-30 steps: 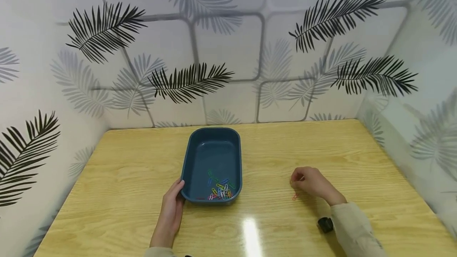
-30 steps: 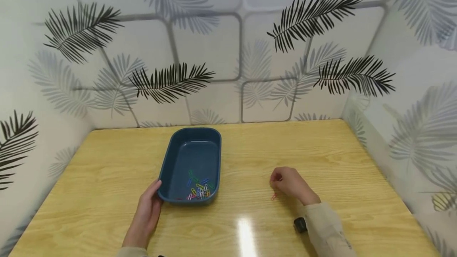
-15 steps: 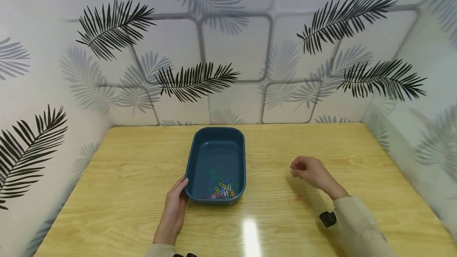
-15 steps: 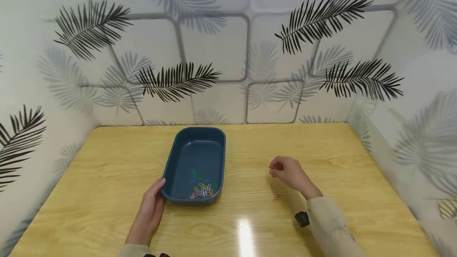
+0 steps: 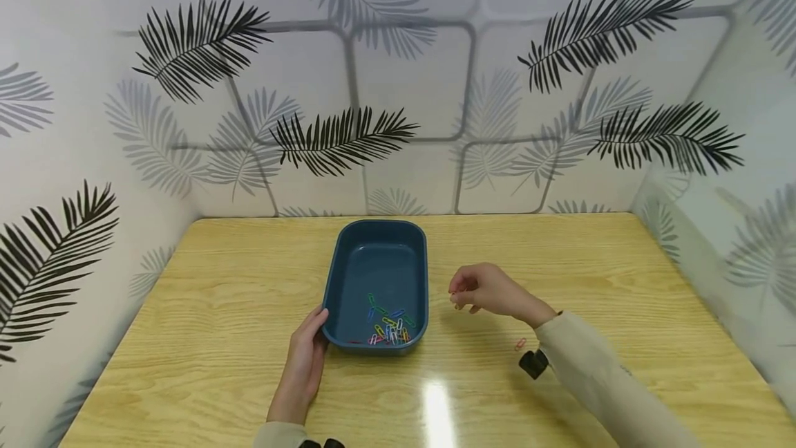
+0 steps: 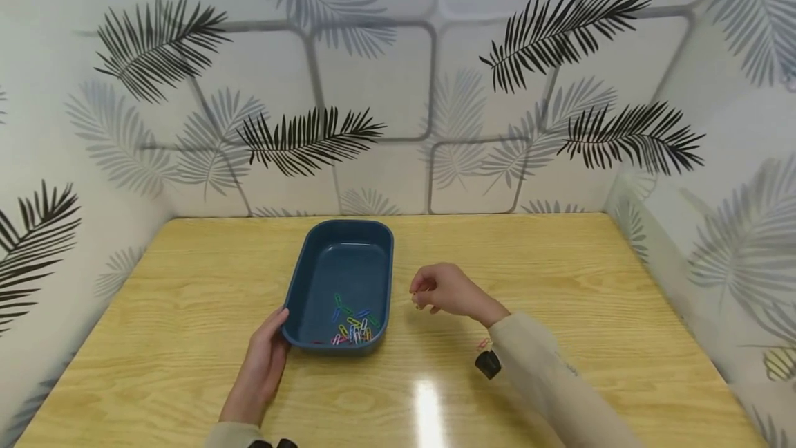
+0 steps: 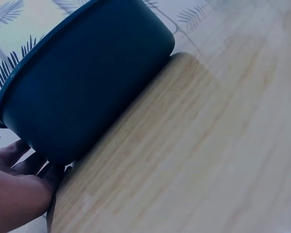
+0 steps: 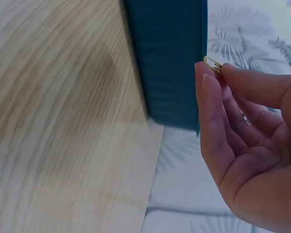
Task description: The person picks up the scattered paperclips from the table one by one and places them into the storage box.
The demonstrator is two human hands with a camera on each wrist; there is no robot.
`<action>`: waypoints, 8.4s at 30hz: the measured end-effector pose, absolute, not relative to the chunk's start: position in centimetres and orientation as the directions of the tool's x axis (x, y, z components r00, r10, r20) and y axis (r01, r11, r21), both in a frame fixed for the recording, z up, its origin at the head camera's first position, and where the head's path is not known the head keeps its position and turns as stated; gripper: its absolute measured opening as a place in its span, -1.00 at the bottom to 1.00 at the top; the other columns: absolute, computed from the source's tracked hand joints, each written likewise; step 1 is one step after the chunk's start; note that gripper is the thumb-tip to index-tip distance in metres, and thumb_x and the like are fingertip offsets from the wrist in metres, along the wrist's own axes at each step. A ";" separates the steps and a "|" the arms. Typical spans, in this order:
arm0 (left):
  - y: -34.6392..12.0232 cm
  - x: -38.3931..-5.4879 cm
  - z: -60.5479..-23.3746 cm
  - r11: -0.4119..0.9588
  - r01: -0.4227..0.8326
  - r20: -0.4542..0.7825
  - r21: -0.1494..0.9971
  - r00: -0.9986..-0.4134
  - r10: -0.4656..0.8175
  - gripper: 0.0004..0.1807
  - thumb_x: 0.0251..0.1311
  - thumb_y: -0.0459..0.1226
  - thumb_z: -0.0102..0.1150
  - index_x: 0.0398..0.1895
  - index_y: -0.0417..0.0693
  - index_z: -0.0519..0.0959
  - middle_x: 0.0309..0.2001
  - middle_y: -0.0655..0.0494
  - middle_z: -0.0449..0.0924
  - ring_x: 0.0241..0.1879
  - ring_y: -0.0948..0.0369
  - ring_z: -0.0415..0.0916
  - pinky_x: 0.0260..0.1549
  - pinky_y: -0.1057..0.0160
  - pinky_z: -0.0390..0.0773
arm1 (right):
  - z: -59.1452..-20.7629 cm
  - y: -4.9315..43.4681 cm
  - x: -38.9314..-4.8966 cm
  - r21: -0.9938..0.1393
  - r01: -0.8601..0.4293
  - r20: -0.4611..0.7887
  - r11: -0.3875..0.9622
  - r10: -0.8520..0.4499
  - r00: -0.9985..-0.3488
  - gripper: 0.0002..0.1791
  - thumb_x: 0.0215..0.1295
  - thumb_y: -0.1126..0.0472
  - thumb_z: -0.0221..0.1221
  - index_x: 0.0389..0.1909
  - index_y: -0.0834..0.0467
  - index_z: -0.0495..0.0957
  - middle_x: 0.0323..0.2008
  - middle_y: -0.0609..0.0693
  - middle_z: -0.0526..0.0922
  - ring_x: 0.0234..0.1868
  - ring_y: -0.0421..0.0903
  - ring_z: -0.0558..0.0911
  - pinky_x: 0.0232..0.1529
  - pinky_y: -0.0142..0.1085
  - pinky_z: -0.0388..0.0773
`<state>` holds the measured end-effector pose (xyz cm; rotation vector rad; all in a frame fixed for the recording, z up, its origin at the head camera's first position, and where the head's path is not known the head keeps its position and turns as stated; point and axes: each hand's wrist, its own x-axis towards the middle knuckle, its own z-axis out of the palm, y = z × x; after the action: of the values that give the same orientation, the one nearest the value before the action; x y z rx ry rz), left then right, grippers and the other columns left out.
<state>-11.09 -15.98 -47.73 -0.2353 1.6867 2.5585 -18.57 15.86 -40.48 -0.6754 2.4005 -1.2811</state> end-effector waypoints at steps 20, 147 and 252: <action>-15.9 -11.1 -47.7 -0.385 -0.152 -0.171 0.910 -0.985 -0.016 -0.34 0.49 -0.19 -0.17 0.44 -0.46 -0.04 0.45 -0.30 -0.08 0.45 -0.02 -0.16 0.40 0.07 -0.13 | -38.1 11.0 -19.1 -0.662 -0.489 -0.089 0.568 -0.707 -0.702 -0.90 0.26 0.44 0.18 -0.42 0.21 0.56 -0.51 0.01 0.64 -0.50 0.02 0.64 -0.57 -0.40 0.52; -16.1 -11.0 -47.5 -0.391 -0.165 -0.179 0.906 -0.984 0.000 -0.35 0.51 -0.18 -0.20 0.45 -0.43 -0.05 0.47 -0.25 -0.11 0.46 0.02 -0.19 0.41 0.08 -0.16 | -43.6 24.8 -14.5 -0.625 -0.393 -0.127 0.674 -0.585 -0.801 -0.84 0.15 0.37 0.32 -0.49 0.13 0.54 -0.52 -0.18 0.52 -0.52 -0.30 0.41 -0.47 -0.38 0.42; -15.9 -10.9 -47.4 -0.381 -0.148 -0.165 0.913 -0.986 -0.012 -0.34 0.50 -0.19 -0.19 0.45 -0.45 -0.07 0.47 -0.31 -0.12 0.46 -0.04 -0.18 0.41 0.06 -0.14 | -34.6 5.8 -20.3 -0.499 -0.638 -0.199 0.586 -0.794 -0.574 -0.90 0.13 0.45 0.27 -0.42 0.19 0.61 -0.44 -0.06 0.61 -0.43 -0.23 0.49 -0.37 -0.42 0.49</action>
<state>-10.88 -15.94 -47.41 -0.2209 1.6996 2.5345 -20.35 5.77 -34.64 -1.1517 2.4156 -0.5301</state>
